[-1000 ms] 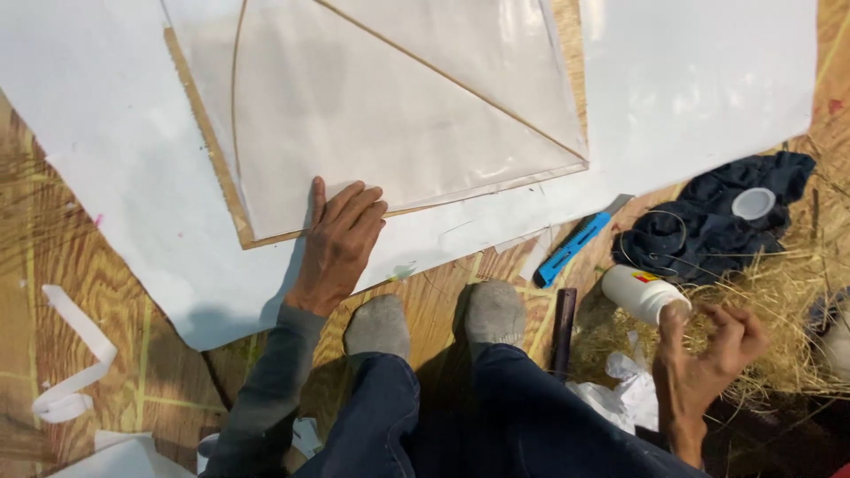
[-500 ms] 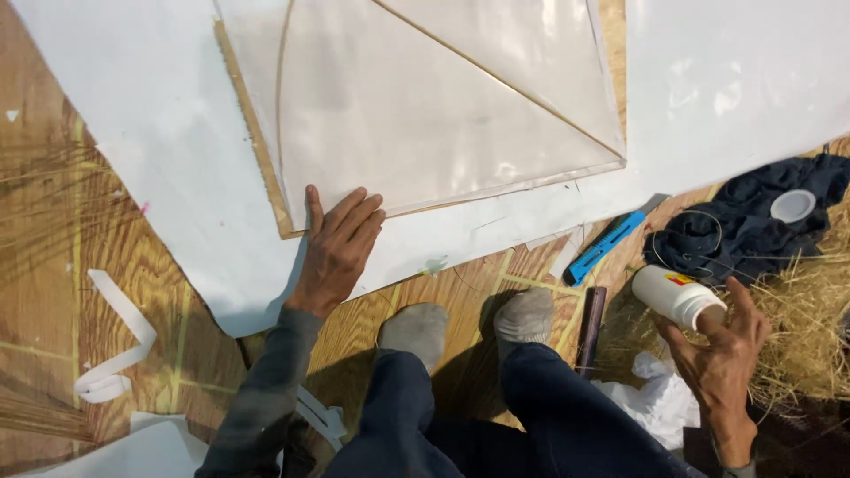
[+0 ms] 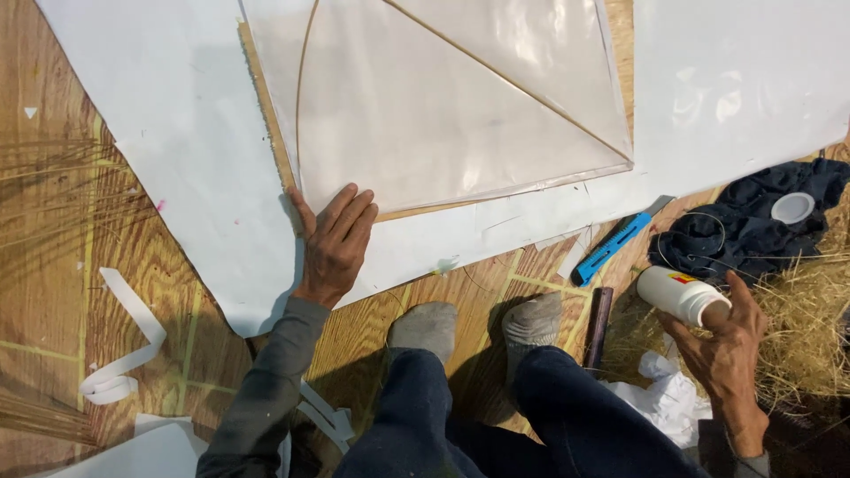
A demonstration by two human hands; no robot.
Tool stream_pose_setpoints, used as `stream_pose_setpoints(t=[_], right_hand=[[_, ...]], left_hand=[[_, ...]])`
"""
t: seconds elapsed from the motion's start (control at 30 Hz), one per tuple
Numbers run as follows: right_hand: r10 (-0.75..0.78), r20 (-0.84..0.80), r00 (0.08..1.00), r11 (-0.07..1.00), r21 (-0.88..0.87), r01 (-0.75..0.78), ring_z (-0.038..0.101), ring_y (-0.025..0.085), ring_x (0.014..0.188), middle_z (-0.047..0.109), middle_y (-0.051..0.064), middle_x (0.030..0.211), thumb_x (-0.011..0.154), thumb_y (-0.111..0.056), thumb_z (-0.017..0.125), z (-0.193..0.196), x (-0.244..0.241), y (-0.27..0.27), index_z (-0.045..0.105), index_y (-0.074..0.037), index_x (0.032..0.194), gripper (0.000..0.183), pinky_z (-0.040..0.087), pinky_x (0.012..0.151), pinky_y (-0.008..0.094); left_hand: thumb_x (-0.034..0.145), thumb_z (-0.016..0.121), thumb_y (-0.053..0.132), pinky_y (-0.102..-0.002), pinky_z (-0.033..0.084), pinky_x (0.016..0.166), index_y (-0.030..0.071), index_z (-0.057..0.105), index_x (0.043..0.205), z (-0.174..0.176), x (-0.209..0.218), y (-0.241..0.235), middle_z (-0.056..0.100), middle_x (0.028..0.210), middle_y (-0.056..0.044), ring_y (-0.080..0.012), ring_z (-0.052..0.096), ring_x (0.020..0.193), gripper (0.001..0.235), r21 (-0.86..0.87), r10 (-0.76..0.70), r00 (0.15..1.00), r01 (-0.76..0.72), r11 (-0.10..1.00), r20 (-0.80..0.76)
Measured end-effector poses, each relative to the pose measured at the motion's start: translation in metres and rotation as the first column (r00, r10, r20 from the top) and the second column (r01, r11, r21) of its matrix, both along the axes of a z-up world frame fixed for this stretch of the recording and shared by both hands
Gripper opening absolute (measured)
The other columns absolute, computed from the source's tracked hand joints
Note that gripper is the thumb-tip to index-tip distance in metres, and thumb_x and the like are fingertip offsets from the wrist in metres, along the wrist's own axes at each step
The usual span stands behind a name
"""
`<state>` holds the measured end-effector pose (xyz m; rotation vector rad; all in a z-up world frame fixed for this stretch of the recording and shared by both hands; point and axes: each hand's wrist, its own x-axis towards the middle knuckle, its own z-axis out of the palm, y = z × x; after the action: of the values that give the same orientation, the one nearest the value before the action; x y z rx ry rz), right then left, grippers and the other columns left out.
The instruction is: The person assembles a kite frame by attaching thin wooden sticks to a white sheet using adhesive tape. They smooth the tape along the sticks and edges to secure the structure.
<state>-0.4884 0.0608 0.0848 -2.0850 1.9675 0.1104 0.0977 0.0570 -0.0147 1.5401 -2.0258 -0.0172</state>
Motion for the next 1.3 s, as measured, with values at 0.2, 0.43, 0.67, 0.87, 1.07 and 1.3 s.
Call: stream_pose_setpoints(t=[0.2, 0.43, 0.67, 0.87, 1.07, 1.3], right_hand=[[0.002, 0.036, 0.999, 0.999, -0.054, 0.0, 0.04, 0.051, 0.146, 0.046, 0.034, 0.159, 0.079, -0.025, 0.085, -0.002, 0.01, 0.001, 0.072, 0.018, 0.116, 0.058, 0.042, 0.106, 0.065], [-0.042, 0.176, 0.983, 0.996, -0.065, 0.054, 0.051, 0.043, 0.142, 0.054, 0.03, 0.157, 0.083, -0.017, 0.087, 0.05, 0.019, 0.001, 0.074, 0.004, 0.106, 0.034, 0.048, 0.11, 0.055], [0.004, 0.136, 0.991, 0.996, 0.088, -0.016, 0.058, 0.04, 0.137, 0.058, 0.028, 0.151, 0.088, -0.008, 0.076, 0.129, 0.035, -0.031, 0.069, 0.009, 0.129, 0.045, 0.048, 0.111, 0.052], [0.382, 0.146, 0.913, 0.905, 0.143, -0.402, 0.066, 0.033, 0.116, 0.069, 0.011, 0.128, 0.081, -0.023, 0.077, 0.126, 0.136, -0.075, 0.072, -0.014, 0.126, 0.046, 0.053, 0.102, 0.049], [0.264, 0.434, 0.861, 0.96, -0.034, -0.278, 0.066, 0.042, 0.106, 0.066, 0.016, 0.113, 0.087, -0.011, 0.073, 0.021, 0.247, -0.08, 0.069, -0.014, 0.137, 0.051, 0.054, 0.091, 0.054], [0.153, 0.672, 0.724, 0.984, -0.175, -0.046, 0.057, 0.042, 0.105, 0.051, 0.022, 0.112, 0.1, 0.003, 0.057, -0.067, 0.334, -0.038, 0.052, -0.005, 0.155, 0.056, 0.049, 0.09, 0.047]], left_hand=[[0.099, 0.091, 0.005, -0.088, -0.001, 0.109, 0.008, 0.08, 0.124, -0.006, -0.003, 0.005, 0.077, 0.134, -0.007, -0.0312, 0.061, 0.138, 0.028, -0.049, 0.031, 0.995, -0.026, 0.998, 0.092], [0.101, 0.091, 0.01, -0.093, 0.003, 0.103, 0.011, 0.079, 0.125, -0.005, -0.002, 0.007, 0.075, 0.137, -0.005, -0.0333, 0.058, 0.139, 0.027, -0.006, 0.013, 0.989, -0.012, 1.0, 0.146], [0.102, 0.087, 0.004, -0.096, 0.002, 0.101, 0.01, 0.075, 0.128, -0.009, -0.002, 0.011, 0.069, 0.143, -0.011, -0.0413, 0.052, 0.142, 0.03, -0.002, -0.025, 0.994, 0.025, 1.0, 0.106], [0.102, 0.085, 0.005, -0.094, 0.001, 0.104, 0.008, 0.077, 0.125, -0.007, -0.002, 0.009, 0.072, 0.14, -0.013, -0.0426, 0.054, 0.142, 0.024, 0.012, -0.039, 0.996, 0.039, 0.999, 0.081], [0.102, 0.075, 0.01, -0.095, 0.015, 0.106, 0.014, 0.078, 0.112, 0.0, -0.005, 0.003, 0.077, 0.129, -0.011, -0.0385, 0.067, 0.128, 0.011, -0.068, 0.035, 0.992, -0.026, 0.997, 0.124], [0.104, 0.074, 0.013, -0.095, 0.016, 0.107, 0.011, 0.078, 0.11, 0.0, -0.002, 0.003, 0.076, 0.131, -0.011, -0.0378, 0.065, 0.13, 0.007, -0.084, 0.046, 0.995, -0.039, 0.996, 0.086]])
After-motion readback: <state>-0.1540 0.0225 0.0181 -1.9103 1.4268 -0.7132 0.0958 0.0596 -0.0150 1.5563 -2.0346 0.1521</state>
